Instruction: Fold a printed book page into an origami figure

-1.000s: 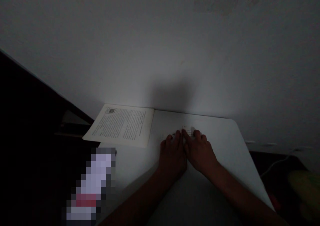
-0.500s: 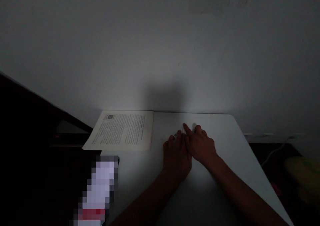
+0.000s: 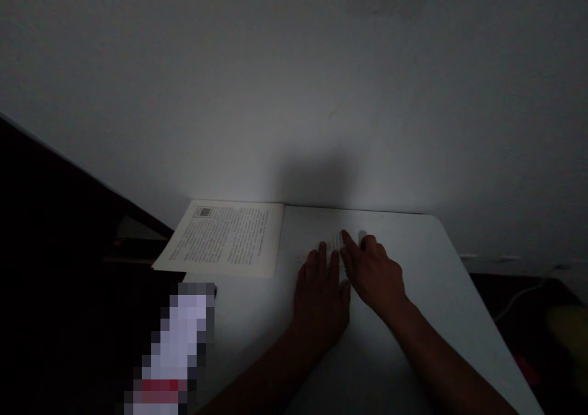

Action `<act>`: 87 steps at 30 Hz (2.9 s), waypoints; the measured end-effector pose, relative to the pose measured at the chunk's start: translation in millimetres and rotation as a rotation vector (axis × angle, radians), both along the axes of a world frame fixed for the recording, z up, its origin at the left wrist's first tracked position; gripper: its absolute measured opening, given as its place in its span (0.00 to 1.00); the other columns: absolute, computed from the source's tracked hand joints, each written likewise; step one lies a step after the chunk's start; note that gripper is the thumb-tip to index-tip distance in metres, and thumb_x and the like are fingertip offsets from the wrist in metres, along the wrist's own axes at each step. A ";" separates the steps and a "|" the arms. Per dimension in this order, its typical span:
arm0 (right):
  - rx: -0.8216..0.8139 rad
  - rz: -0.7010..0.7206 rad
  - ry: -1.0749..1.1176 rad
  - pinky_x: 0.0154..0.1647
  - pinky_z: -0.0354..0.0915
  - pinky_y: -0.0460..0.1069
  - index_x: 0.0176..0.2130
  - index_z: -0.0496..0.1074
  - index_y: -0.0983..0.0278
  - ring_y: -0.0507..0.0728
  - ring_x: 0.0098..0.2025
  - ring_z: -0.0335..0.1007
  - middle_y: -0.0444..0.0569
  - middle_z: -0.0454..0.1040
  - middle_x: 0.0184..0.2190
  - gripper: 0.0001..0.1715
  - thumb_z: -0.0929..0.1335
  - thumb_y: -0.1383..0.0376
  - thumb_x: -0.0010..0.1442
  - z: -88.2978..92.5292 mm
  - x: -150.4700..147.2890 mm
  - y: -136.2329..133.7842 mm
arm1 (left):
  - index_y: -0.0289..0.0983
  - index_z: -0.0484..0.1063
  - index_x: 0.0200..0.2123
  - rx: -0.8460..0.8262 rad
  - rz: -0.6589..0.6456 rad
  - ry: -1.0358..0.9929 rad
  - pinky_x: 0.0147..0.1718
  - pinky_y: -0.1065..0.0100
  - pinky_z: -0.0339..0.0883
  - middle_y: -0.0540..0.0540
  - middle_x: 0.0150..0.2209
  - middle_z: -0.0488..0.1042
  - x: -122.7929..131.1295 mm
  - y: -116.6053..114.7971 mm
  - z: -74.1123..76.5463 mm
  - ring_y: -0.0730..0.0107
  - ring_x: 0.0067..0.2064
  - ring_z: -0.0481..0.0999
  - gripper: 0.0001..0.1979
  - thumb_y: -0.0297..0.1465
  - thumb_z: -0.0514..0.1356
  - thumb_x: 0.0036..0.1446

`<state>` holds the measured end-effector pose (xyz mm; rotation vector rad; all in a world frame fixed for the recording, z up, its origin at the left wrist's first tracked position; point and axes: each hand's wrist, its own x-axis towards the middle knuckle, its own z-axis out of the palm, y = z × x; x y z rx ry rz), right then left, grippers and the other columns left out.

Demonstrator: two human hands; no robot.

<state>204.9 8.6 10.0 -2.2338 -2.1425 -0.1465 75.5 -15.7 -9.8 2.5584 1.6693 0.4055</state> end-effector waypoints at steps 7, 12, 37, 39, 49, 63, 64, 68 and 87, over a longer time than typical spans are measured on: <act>-0.007 0.005 0.015 0.28 0.63 0.47 0.61 0.55 0.53 0.58 0.41 0.65 0.55 0.64 0.45 0.26 0.54 0.54 0.66 -0.6 1.8 0.1 | 0.26 0.51 0.62 0.006 -0.008 0.035 0.58 0.51 0.56 0.32 0.65 0.48 -5.2 -2.6 -4.9 0.48 0.66 0.45 0.31 0.39 0.48 0.62; -0.067 0.027 0.020 0.29 0.63 0.48 0.62 0.54 0.54 0.59 0.43 0.67 0.57 0.62 0.49 0.27 0.54 0.54 0.66 4.4 1.3 1.1 | 0.28 0.52 0.62 0.015 -0.012 0.017 0.58 0.48 0.56 0.32 0.65 0.48 -9.1 -3.2 -3.8 0.47 0.66 0.45 0.31 0.42 0.49 0.61; -0.219 0.153 0.359 0.40 0.63 0.51 0.56 0.61 0.58 0.59 0.44 0.70 0.53 0.68 0.46 0.29 0.67 0.56 0.56 17.8 26.8 35.9 | 0.31 0.63 0.56 0.023 -0.023 -0.096 0.55 0.50 0.60 0.33 0.61 0.59 -19.2 9.7 -0.2 0.51 0.62 0.59 0.21 0.33 0.50 0.61; -0.163 0.157 0.413 0.40 0.64 0.51 0.52 0.63 0.59 0.59 0.43 0.70 0.53 0.69 0.45 0.26 0.68 0.58 0.55 16.7 27.3 37.3 | 0.31 0.62 0.56 0.028 -0.023 -0.151 0.55 0.52 0.60 0.35 0.60 0.61 -21.3 13.2 -1.4 0.54 0.60 0.61 0.21 0.30 0.50 0.60; -0.200 0.047 1.147 0.12 0.56 0.44 0.34 0.65 0.63 0.47 0.14 0.60 0.42 0.70 0.26 0.18 0.71 0.55 0.47 7.6 40.4 50.7 | 0.34 0.60 0.57 0.020 0.026 -0.460 0.56 0.57 0.62 0.38 0.57 0.65 -25.1 20.4 -7.0 0.60 0.58 0.64 0.23 0.27 0.53 0.58; -0.180 0.090 1.272 0.14 0.57 0.44 0.34 0.65 0.63 0.47 0.15 0.61 0.41 0.69 0.21 0.23 0.74 0.55 0.43 55.8 51.0 36.4 | 0.39 0.75 0.40 -0.269 0.148 -1.008 0.39 0.67 0.71 0.48 0.37 0.78 -31.7 43.8 15.3 0.69 0.37 0.77 0.13 0.33 0.65 0.48; -0.173 0.091 1.261 0.14 0.57 0.44 0.34 0.65 0.63 0.48 0.16 0.62 0.41 0.70 0.21 0.23 0.74 0.55 0.44 57.7 50.9 35.1 | 0.39 0.76 0.40 -0.289 0.163 -1.033 0.37 0.68 0.72 0.48 0.36 0.79 -31.3 43.6 15.2 0.70 0.36 0.77 0.14 0.33 0.65 0.48; -0.122 0.128 1.206 0.18 0.61 0.45 0.34 0.67 0.63 0.49 0.19 0.66 0.43 0.71 0.21 0.18 0.73 0.56 0.47 64.4 49.7 30.5 | 0.38 0.77 0.36 -0.372 0.208 -1.083 0.33 0.71 0.72 0.49 0.32 0.79 -30.1 42.8 14.9 0.71 0.32 0.77 0.11 0.34 0.65 0.48; 0.365 -0.097 1.208 0.24 0.60 0.46 0.36 0.67 0.62 0.50 0.22 0.63 0.39 0.66 0.21 0.22 0.74 0.54 0.46 52.2 29.1 15.4 | 0.39 0.79 0.34 -0.094 -0.033 -1.068 0.39 0.66 0.75 0.47 0.36 0.80 -28.8 43.1 9.3 0.68 0.36 0.79 0.06 0.31 0.63 0.52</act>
